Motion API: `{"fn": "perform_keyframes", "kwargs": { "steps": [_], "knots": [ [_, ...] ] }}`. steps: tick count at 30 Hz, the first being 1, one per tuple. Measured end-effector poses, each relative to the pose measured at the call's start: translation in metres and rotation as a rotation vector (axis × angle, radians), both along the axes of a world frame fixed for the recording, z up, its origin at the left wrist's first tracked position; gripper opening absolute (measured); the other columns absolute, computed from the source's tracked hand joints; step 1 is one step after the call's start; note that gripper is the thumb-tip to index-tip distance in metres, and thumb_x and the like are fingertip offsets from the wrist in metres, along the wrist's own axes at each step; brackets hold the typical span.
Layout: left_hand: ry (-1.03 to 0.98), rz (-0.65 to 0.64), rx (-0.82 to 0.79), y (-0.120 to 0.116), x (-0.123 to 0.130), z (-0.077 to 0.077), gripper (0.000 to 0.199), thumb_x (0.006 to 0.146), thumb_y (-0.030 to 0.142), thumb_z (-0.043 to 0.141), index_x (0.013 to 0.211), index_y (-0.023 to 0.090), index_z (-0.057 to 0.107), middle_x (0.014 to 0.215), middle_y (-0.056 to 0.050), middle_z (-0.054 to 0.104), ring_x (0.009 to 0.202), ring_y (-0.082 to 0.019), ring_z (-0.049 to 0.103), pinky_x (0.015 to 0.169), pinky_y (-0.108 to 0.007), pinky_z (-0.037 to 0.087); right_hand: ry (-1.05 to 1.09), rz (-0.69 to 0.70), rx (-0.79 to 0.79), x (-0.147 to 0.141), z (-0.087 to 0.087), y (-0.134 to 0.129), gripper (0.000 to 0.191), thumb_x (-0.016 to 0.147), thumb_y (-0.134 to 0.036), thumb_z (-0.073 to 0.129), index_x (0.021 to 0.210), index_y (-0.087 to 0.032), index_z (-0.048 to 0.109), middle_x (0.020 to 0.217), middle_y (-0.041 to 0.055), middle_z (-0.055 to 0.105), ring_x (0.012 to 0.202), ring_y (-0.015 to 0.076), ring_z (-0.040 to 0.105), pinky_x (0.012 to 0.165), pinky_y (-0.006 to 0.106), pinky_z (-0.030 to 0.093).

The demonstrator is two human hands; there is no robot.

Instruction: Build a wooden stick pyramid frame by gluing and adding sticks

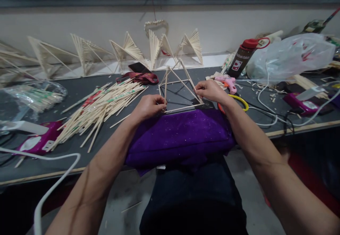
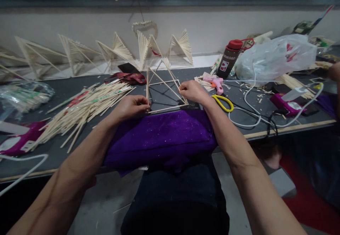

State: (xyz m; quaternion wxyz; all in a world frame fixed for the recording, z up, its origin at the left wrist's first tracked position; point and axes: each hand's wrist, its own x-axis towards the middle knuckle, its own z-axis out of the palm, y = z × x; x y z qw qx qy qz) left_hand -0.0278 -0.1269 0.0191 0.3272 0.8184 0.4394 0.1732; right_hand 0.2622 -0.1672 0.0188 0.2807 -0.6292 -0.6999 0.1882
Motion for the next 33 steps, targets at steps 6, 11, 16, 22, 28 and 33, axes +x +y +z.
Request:
{"fn": "perform_keyframes", "kwargs": {
  "steps": [6,11,16,22,28,33],
  "knots": [
    [0.013,0.007,0.028,0.000,-0.002,-0.001,0.019,0.070,0.033,0.062,0.079,0.018,0.072,0.071,-0.003,0.069,0.066,-0.017,0.061,0.062,-0.027,0.045,0.021,-0.010,-0.006,-0.003,0.001,-0.004,0.015,0.078,-0.019,0.056,0.082,-0.015,0.070,0.065,0.0016,0.067,0.062,0.0128,0.058,0.061,0.025,0.037],
    [0.038,-0.009,-0.137,0.026,-0.011,0.013,0.033,0.075,0.038,0.063,0.097,0.020,0.078,0.082,-0.005,0.075,0.068,-0.019,0.067,0.063,-0.028,0.049,0.019,-0.017,-0.080,-0.004,-0.004,-0.004,0.016,0.078,-0.022,0.056,0.083,-0.015,0.071,0.061,0.0006,0.065,0.058,0.0128,0.056,0.058,0.025,0.036],
    [0.392,0.056,0.176,0.078,0.004,0.011,0.037,0.079,0.024,0.058,0.108,0.021,0.080,0.097,-0.007,0.079,0.088,-0.025,0.071,0.080,-0.031,0.051,0.061,-0.016,-0.122,-0.001,-0.011,-0.003,0.017,0.078,-0.027,0.059,0.085,-0.016,0.072,0.062,0.0008,0.065,0.058,0.0136,0.058,0.060,0.026,0.039],
    [0.466,0.178,0.365,0.118,0.018,-0.016,0.045,0.081,0.017,0.051,0.118,0.024,0.077,0.118,-0.007,0.075,0.111,-0.026,0.067,0.094,-0.031,0.048,0.126,-0.013,-0.112,0.007,-0.015,-0.005,0.025,0.078,-0.033,0.063,0.094,-0.016,0.074,0.078,0.0033,0.071,0.062,0.0152,0.063,0.061,0.028,0.046],
    [0.373,0.088,0.328,0.143,0.016,-0.021,0.044,0.073,0.012,0.055,0.109,0.020,0.080,0.109,-0.010,0.077,0.104,-0.026,0.068,0.093,-0.031,0.046,0.115,-0.033,-0.107,0.010,-0.016,-0.009,0.030,0.078,-0.032,0.063,0.100,-0.016,0.075,0.083,0.0039,0.074,0.063,0.0148,0.064,0.061,0.027,0.046],
    [0.319,0.141,0.283,0.144,0.021,-0.021,0.034,0.070,0.009,0.059,0.094,0.018,0.080,0.102,-0.012,0.076,0.099,-0.025,0.068,0.096,-0.031,0.045,0.069,-0.075,-0.078,0.008,-0.019,-0.008,0.028,0.079,-0.031,0.064,0.100,-0.017,0.076,0.084,0.0049,0.074,0.066,0.0145,0.063,0.061,0.026,0.045]
  ]
}}
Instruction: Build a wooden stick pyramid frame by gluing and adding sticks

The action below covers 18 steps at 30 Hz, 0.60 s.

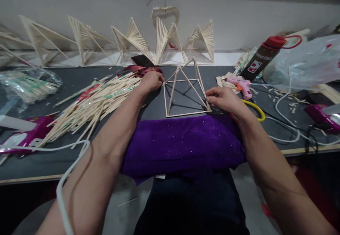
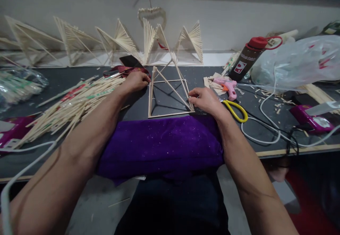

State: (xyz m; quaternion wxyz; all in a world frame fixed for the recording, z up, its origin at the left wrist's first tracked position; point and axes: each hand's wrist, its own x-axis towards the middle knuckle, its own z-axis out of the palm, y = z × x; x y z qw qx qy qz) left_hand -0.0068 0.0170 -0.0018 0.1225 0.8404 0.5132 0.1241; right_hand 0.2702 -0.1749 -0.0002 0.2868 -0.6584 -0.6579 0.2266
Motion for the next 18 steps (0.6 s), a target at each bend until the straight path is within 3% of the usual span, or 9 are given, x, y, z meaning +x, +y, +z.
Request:
{"fn": "perform_keyframes", "kwargs": {
  "steps": [9,18],
  "knots": [
    [0.146,0.050,0.003,-0.002,0.012,0.000,0.030,0.079,0.012,0.053,0.099,0.012,0.076,0.104,-0.015,0.074,0.102,-0.026,0.066,0.089,-0.032,0.046,0.068,-0.007,-0.032,-0.002,-0.004,0.000,0.027,0.079,-0.032,0.062,0.097,-0.017,0.074,0.076,0.0026,0.070,0.060,0.0132,0.060,0.061,0.027,0.045],
    [0.184,0.083,0.007,-0.003,0.018,0.003,0.033,0.084,0.016,0.051,0.109,0.009,0.072,0.112,-0.021,0.071,0.112,-0.033,0.064,0.097,-0.038,0.046,-0.034,0.040,-0.031,-0.006,0.000,-0.002,0.022,0.082,-0.031,0.059,0.091,-0.018,0.073,0.074,0.0028,0.068,0.064,0.0146,0.058,0.060,0.028,0.043]
  ]
}}
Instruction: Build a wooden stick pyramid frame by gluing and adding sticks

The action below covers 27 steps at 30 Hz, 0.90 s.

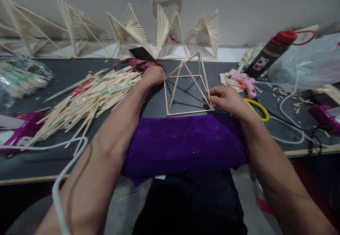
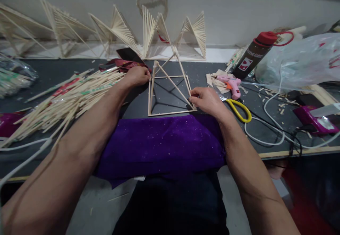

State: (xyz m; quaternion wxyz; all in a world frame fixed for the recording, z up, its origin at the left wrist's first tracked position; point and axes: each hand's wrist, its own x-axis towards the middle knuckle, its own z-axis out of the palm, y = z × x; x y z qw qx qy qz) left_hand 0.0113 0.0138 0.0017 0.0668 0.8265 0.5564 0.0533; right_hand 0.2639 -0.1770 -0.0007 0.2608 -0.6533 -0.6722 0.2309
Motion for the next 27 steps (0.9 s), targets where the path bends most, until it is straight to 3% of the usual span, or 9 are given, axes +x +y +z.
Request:
{"fn": "perform_keyframes", "kwargs": {
  "steps": [15,22,27],
  "knots": [
    [-0.082,0.007,-0.046,0.0022,-0.0013,0.0029,0.022,0.089,0.017,0.052,0.095,0.007,0.070,0.097,-0.017,0.070,0.097,-0.023,0.058,0.090,-0.032,0.040,-0.004,0.038,-0.009,-0.0011,0.0003,-0.0020,0.022,0.085,-0.031,0.057,0.094,-0.019,0.073,0.075,0.0024,0.069,0.064,0.0144,0.059,0.063,0.028,0.044],
    [-0.131,0.014,-0.085,0.0024,-0.0021,0.0052,0.014,0.081,0.012,0.057,0.084,0.009,0.071,0.090,-0.013,0.070,0.091,-0.021,0.056,0.088,-0.032,0.040,-0.010,0.042,0.012,-0.0016,0.0005,-0.0032,0.023,0.085,-0.032,0.058,0.094,-0.019,0.074,0.075,0.0019,0.070,0.065,0.0146,0.060,0.063,0.028,0.043],
    [-0.268,0.015,-0.185,-0.0009,-0.0013,0.0047,0.010,0.078,0.015,0.058,0.076,0.014,0.067,0.068,-0.003,0.062,0.071,-0.015,0.053,0.071,-0.029,0.040,-0.012,0.001,-0.020,-0.0053,0.0075,-0.0065,0.023,0.084,-0.031,0.059,0.096,-0.019,0.075,0.076,0.0023,0.071,0.062,0.0140,0.060,0.061,0.028,0.043]
  ]
}}
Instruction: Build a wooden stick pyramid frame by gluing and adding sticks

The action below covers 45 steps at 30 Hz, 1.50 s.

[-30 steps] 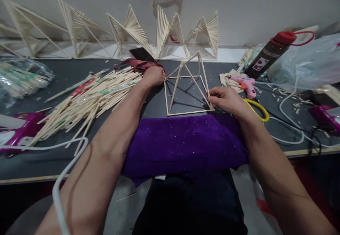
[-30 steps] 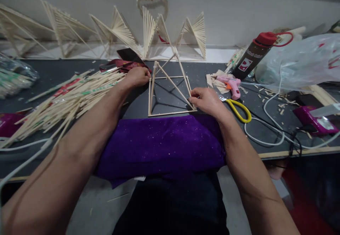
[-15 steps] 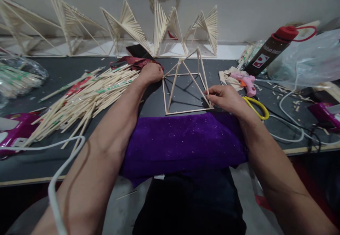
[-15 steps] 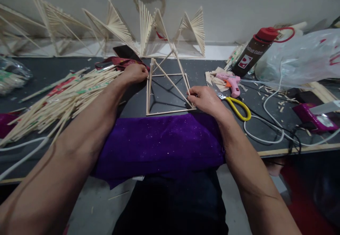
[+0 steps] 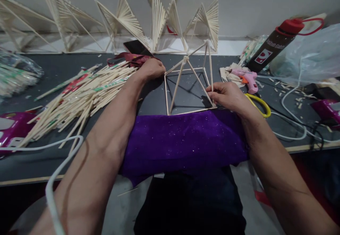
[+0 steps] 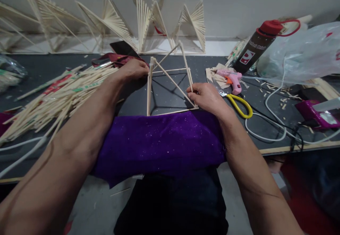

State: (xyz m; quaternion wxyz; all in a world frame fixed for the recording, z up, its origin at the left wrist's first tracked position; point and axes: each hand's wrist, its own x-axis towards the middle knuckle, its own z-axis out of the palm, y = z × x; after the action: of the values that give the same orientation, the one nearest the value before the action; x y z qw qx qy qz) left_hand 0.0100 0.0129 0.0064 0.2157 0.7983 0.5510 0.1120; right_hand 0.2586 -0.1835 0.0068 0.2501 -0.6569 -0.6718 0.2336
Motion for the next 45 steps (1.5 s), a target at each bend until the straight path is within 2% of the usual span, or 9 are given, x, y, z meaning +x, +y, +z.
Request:
{"fn": "perform_keyframes", "kwargs": {
  "steps": [3,8,14,18,25,30,35,39,45],
  "knots": [
    [-0.121,0.027,-0.074,-0.002,0.001,0.002,0.015,0.077,0.013,0.053,0.083,0.015,0.067,0.065,0.001,0.058,0.061,-0.011,0.052,0.060,-0.026,0.038,0.041,-0.026,-0.013,0.000,0.002,-0.001,0.022,0.083,-0.030,0.061,0.093,-0.018,0.075,0.073,0.0025,0.071,0.059,0.0136,0.060,0.059,0.028,0.043],
    [-0.444,0.079,-0.132,-0.006,0.001,0.007,0.022,0.074,0.007,0.053,0.088,0.015,0.068,0.067,-0.001,0.060,0.062,-0.012,0.057,0.060,-0.027,0.045,0.083,-0.102,0.057,0.006,-0.001,0.001,0.015,0.081,-0.027,0.062,0.084,-0.016,0.073,0.060,0.0007,0.063,0.056,0.0129,0.057,0.058,0.027,0.040],
    [-0.739,0.062,-0.239,-0.009,-0.005,0.008,0.025,0.076,0.010,0.059,0.098,0.016,0.068,0.093,-0.006,0.070,0.073,-0.013,0.067,0.064,-0.026,0.051,0.137,-0.155,0.103,0.005,0.000,0.001,0.012,0.081,-0.021,0.059,0.082,-0.016,0.070,0.064,0.0017,0.064,0.057,0.0125,0.056,0.059,0.028,0.042],
    [-0.861,0.055,-0.322,-0.010,-0.006,0.005,0.026,0.077,0.015,0.063,0.103,0.017,0.067,0.095,-0.005,0.070,0.068,-0.009,0.065,0.054,-0.018,0.044,0.153,-0.148,0.121,0.003,-0.002,0.002,0.012,0.082,-0.019,0.057,0.084,-0.016,0.068,0.061,0.0008,0.061,0.056,0.0125,0.055,0.059,0.029,0.041],
    [-1.073,0.086,-0.350,-0.008,-0.002,-0.004,0.014,0.073,0.021,0.070,0.083,0.018,0.060,0.088,-0.003,0.071,0.058,-0.008,0.060,0.040,-0.017,0.034,0.167,-0.130,0.188,0.005,-0.006,0.003,0.009,0.080,-0.020,0.057,0.074,-0.017,0.063,0.059,-0.0012,0.059,0.054,0.0109,0.052,0.058,0.027,0.039],
    [-1.109,0.084,-0.354,-0.005,-0.003,-0.005,0.017,0.073,0.024,0.072,0.080,0.020,0.058,0.087,-0.005,0.072,0.064,-0.011,0.061,0.044,-0.020,0.035,0.172,-0.119,0.204,0.004,-0.004,0.003,0.009,0.081,-0.020,0.057,0.074,-0.018,0.063,0.059,-0.0014,0.059,0.055,0.0112,0.052,0.058,0.027,0.039],
    [-1.046,0.114,-0.347,-0.005,-0.002,0.004,0.016,0.072,0.025,0.071,0.078,0.022,0.056,0.085,-0.004,0.071,0.072,-0.014,0.060,0.050,-0.025,0.036,0.193,-0.107,0.208,0.004,-0.006,0.004,0.009,0.082,-0.019,0.057,0.079,-0.018,0.065,0.059,-0.0020,0.059,0.054,0.0112,0.053,0.058,0.027,0.040],
    [-1.020,0.111,-0.406,-0.008,0.000,0.015,0.015,0.073,0.021,0.069,0.080,0.021,0.056,0.079,0.003,0.068,0.070,-0.010,0.053,0.053,-0.022,0.032,0.188,-0.103,0.198,0.005,-0.006,0.005,0.010,0.082,-0.018,0.057,0.081,-0.018,0.066,0.062,-0.0016,0.060,0.057,0.0114,0.055,0.060,0.027,0.041],
    [-1.035,0.087,-0.415,-0.013,0.007,0.024,0.007,0.085,0.016,0.063,0.086,0.019,0.056,0.072,0.008,0.063,0.062,-0.006,0.042,0.054,-0.019,0.030,0.188,-0.099,0.212,0.006,-0.005,0.006,0.011,0.083,-0.020,0.056,0.082,-0.018,0.066,0.062,-0.0012,0.061,0.058,0.0121,0.056,0.062,0.027,0.042]
  ]
}}
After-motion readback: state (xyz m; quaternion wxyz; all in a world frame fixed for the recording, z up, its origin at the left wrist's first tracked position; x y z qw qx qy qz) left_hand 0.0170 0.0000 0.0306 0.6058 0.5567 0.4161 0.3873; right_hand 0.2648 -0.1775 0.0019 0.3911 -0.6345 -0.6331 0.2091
